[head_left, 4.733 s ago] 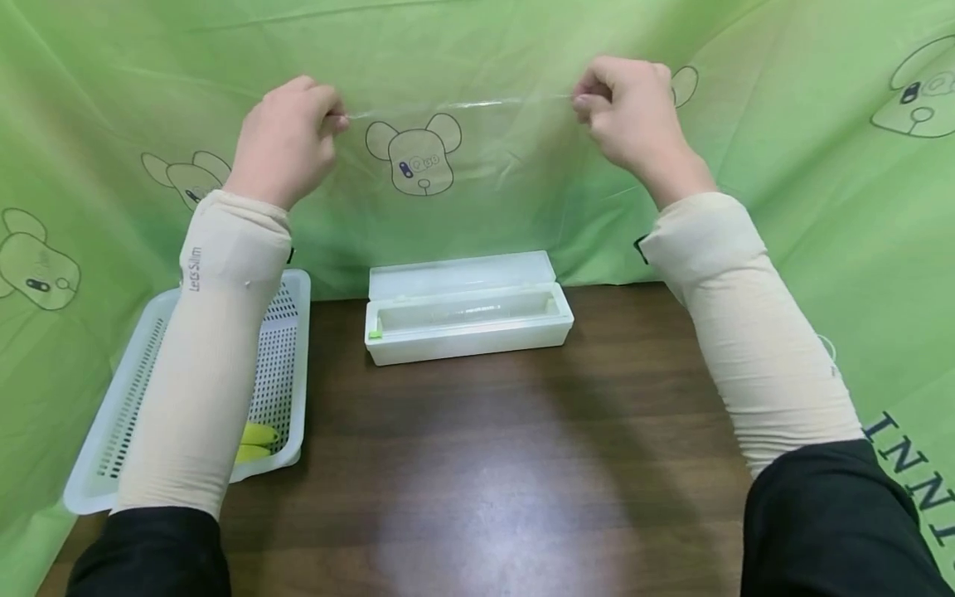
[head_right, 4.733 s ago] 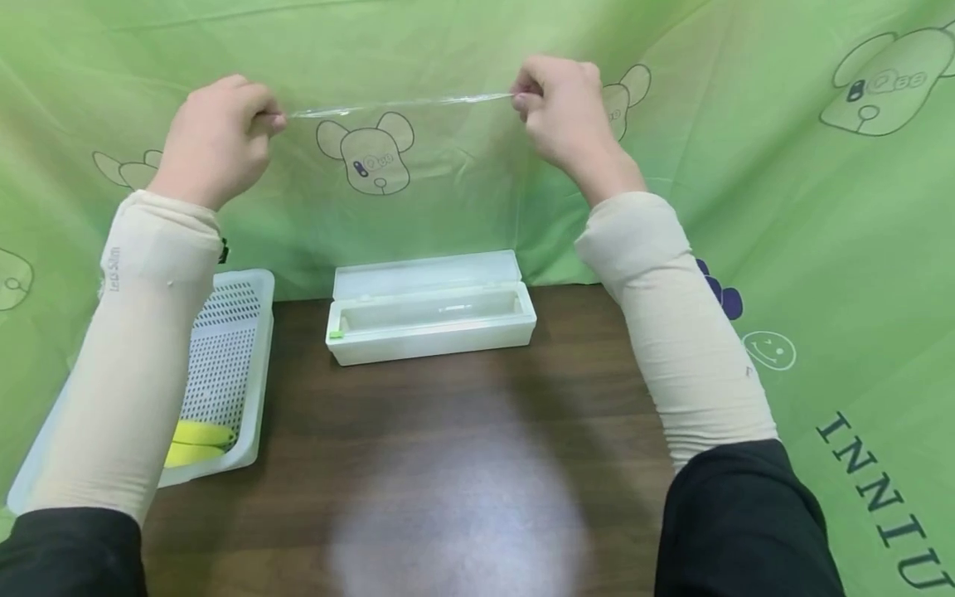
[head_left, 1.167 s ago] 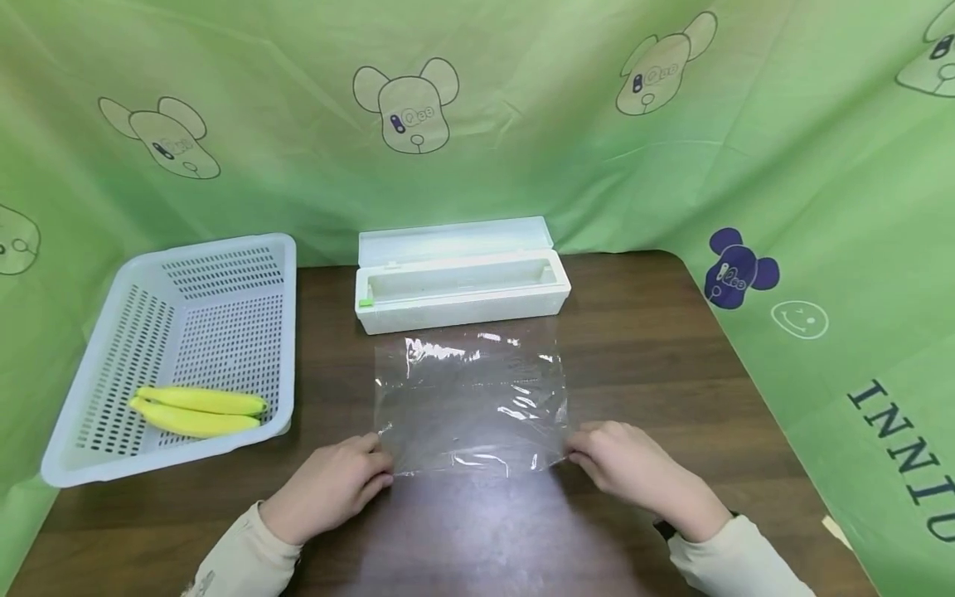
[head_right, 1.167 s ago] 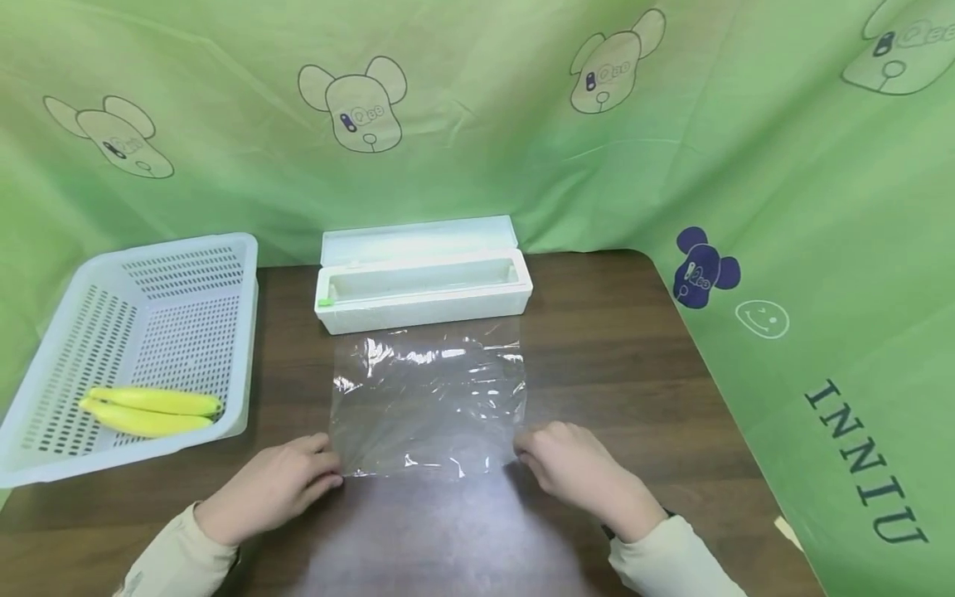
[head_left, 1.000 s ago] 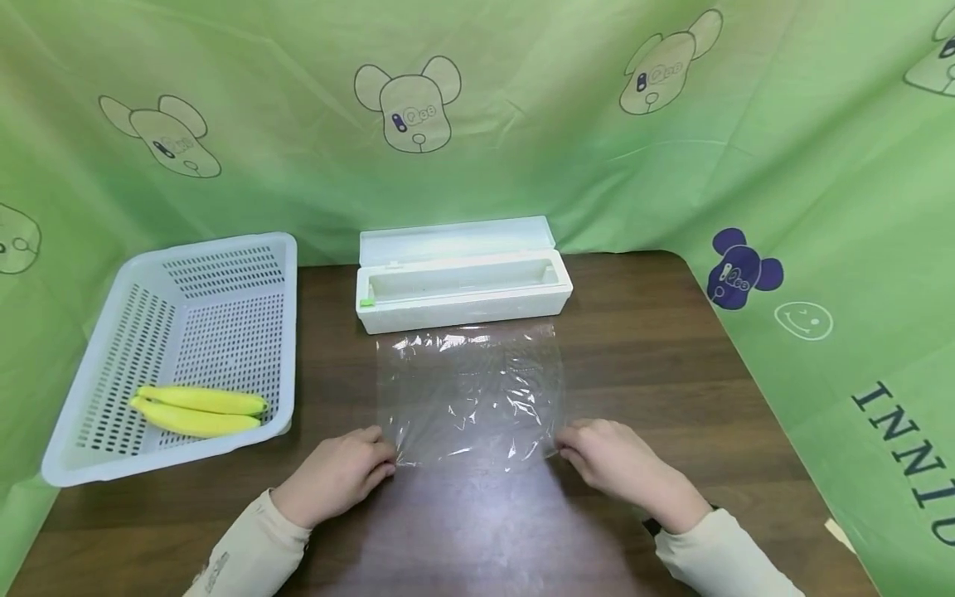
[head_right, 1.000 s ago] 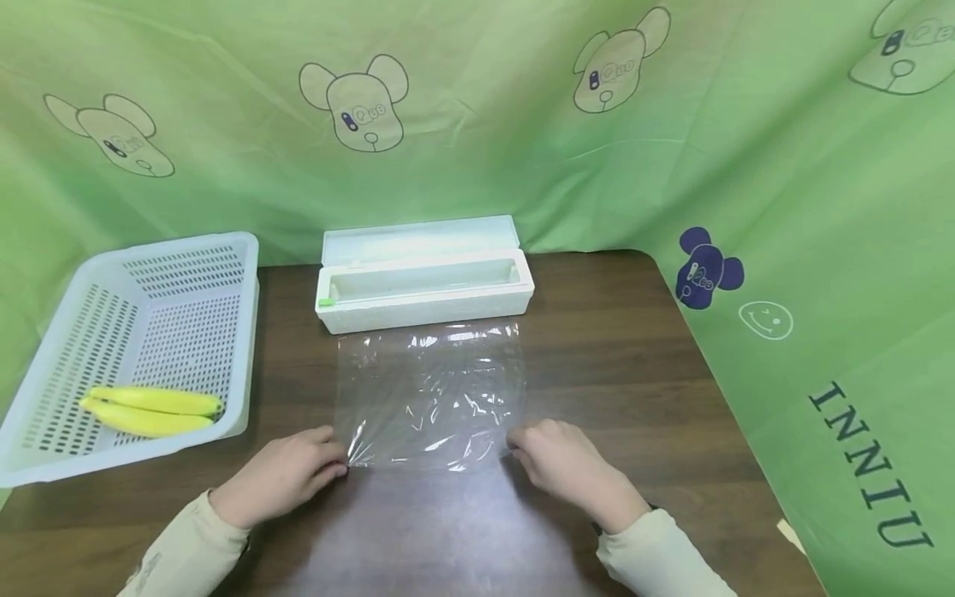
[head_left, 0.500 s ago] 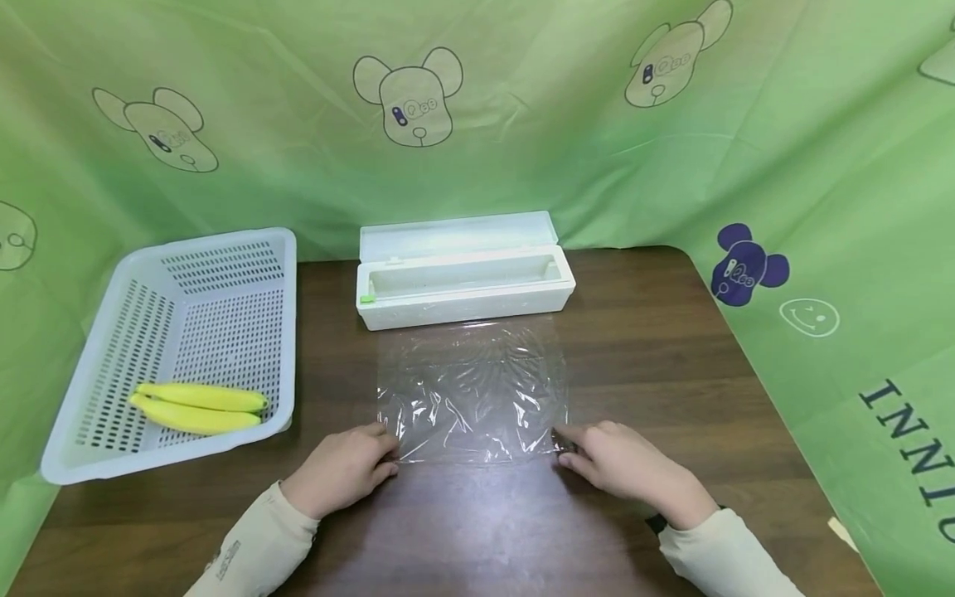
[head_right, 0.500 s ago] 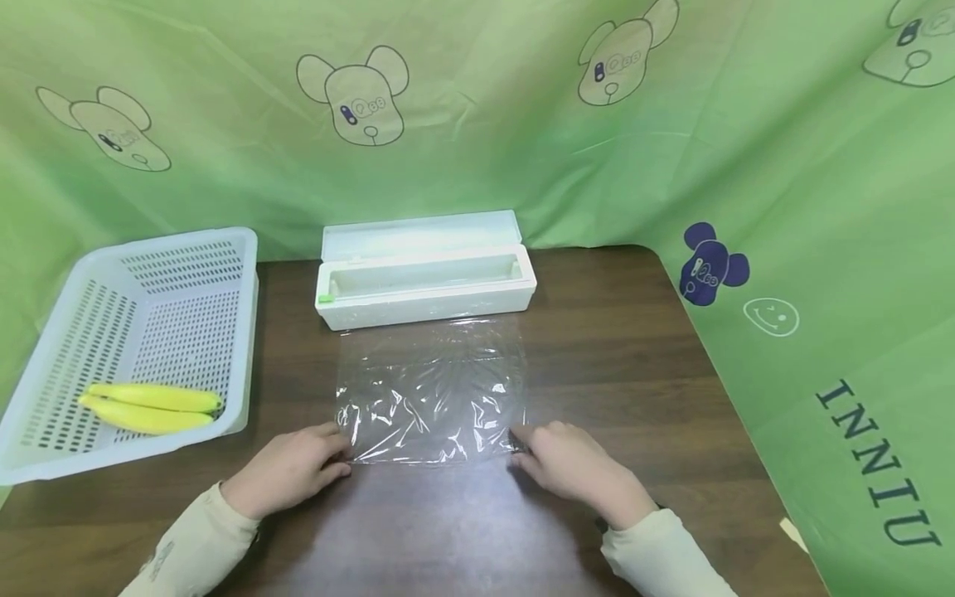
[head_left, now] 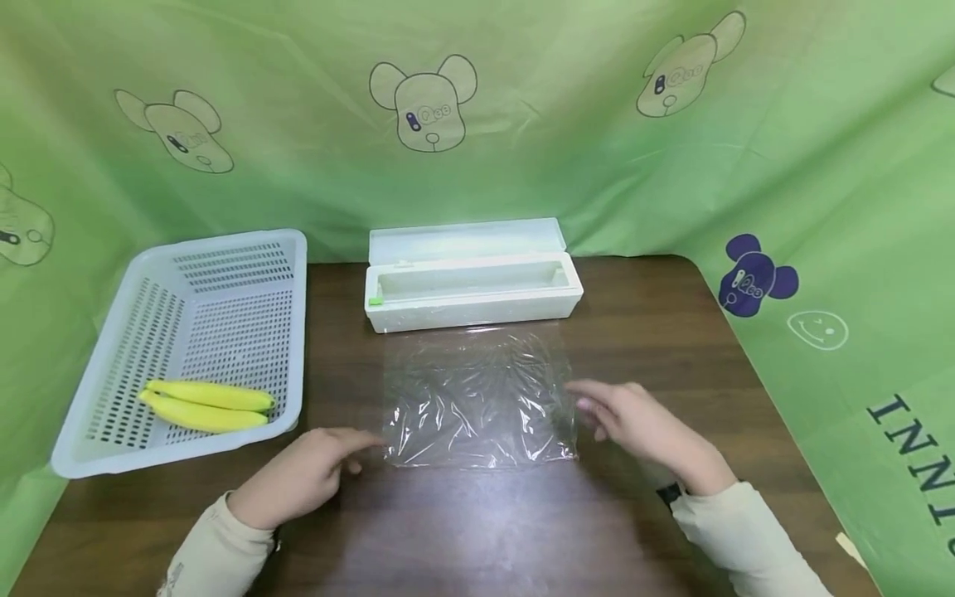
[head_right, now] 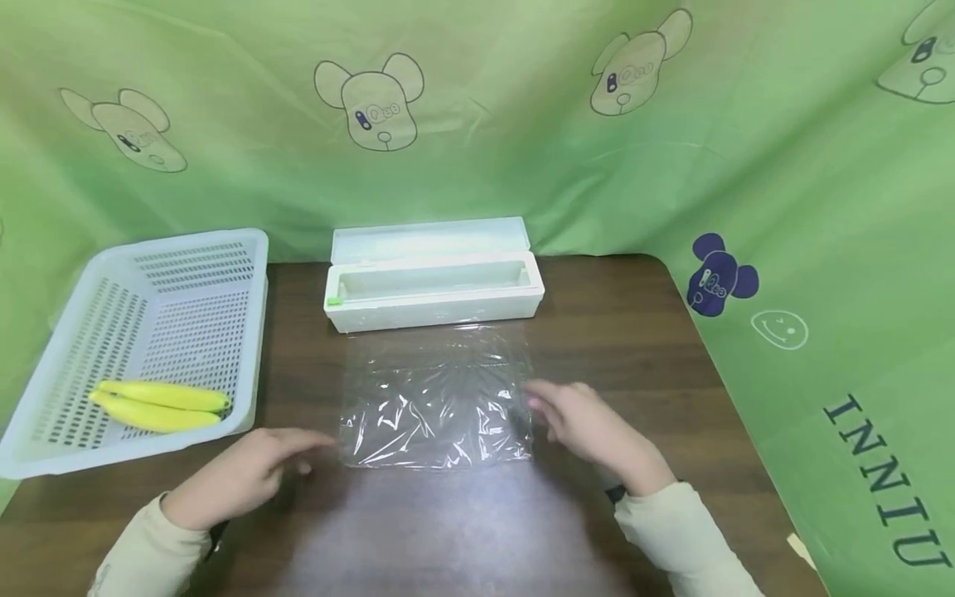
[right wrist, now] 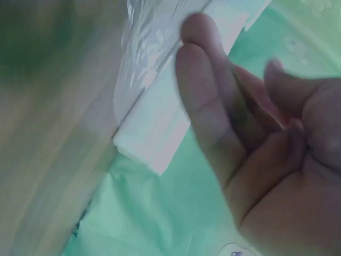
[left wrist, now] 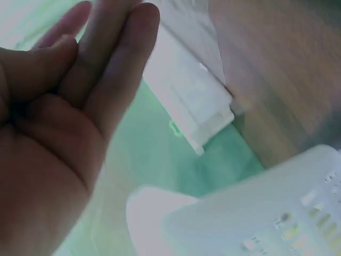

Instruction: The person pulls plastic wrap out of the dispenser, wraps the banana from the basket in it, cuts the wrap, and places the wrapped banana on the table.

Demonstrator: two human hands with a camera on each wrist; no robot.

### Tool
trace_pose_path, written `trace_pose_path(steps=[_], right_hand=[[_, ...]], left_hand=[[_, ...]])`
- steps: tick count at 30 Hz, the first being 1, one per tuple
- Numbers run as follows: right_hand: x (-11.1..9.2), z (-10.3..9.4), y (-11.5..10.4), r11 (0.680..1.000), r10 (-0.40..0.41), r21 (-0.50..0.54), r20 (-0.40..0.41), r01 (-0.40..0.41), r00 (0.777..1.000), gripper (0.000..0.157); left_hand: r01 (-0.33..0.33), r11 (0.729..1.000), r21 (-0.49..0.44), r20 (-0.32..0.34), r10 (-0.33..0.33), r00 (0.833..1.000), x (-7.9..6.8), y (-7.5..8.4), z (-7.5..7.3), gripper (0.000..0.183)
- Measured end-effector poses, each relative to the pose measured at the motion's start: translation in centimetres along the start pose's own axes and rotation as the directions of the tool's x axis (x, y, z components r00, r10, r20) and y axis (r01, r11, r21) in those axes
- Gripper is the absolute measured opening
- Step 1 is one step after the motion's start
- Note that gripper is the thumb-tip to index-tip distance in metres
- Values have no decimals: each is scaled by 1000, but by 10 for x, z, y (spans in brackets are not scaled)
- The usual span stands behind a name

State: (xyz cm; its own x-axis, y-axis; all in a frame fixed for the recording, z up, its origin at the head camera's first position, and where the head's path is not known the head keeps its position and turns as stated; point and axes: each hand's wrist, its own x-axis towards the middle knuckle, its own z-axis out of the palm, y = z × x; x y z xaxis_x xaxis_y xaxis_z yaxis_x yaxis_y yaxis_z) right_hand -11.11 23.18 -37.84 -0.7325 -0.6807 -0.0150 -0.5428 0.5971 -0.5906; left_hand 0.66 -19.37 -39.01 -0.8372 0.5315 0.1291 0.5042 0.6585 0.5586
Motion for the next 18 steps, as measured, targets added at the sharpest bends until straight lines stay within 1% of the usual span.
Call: trace_pose_path(steps=[2,4,5,7,8,10,12,14,16,18], right_hand=[[13,-7,6,999,14,52,-43,-12,999,42],[26,-15,12,996,21,89,-83,-13,996,53],[33,-19,16,996,24,93,-102,-15,995,59],[47,-25,25,998,20,63,-149,-11,989,62],[54,-28,30,999,15,39,-172,-9,985,62],[68,-33,39,1000,14,-16,-218,-18,976,58],[81,-37,48,998,33,-42,-251,-45,967,49],[93,-41,56,996,74,-29,-256,-84,964,44],[102,-44,64,992,127,6,-239,-129,963,50],[110,-48,72,986,169,46,-208,-163,963,58]], left_hand=[[-24,998,-55,-25,22,999,-4,-2,-11,81],[-41,997,-66,-74,37,997,-9,-4,-23,91],[-35,997,-66,-100,28,995,-11,-5,-30,94],[8,999,-45,-154,-15,988,-14,-7,-46,94],[41,999,-35,-176,-47,983,-16,-9,-54,91],[116,993,-25,-208,-118,971,-22,-15,-73,80],[198,980,-32,-203,-201,958,-29,-23,-92,65],[266,964,-26,-182,-266,947,-37,-35,-111,52],[329,944,-21,-146,-329,933,-45,-50,-129,45],[405,914,-21,-94,-405,909,-52,-67,-146,43]])
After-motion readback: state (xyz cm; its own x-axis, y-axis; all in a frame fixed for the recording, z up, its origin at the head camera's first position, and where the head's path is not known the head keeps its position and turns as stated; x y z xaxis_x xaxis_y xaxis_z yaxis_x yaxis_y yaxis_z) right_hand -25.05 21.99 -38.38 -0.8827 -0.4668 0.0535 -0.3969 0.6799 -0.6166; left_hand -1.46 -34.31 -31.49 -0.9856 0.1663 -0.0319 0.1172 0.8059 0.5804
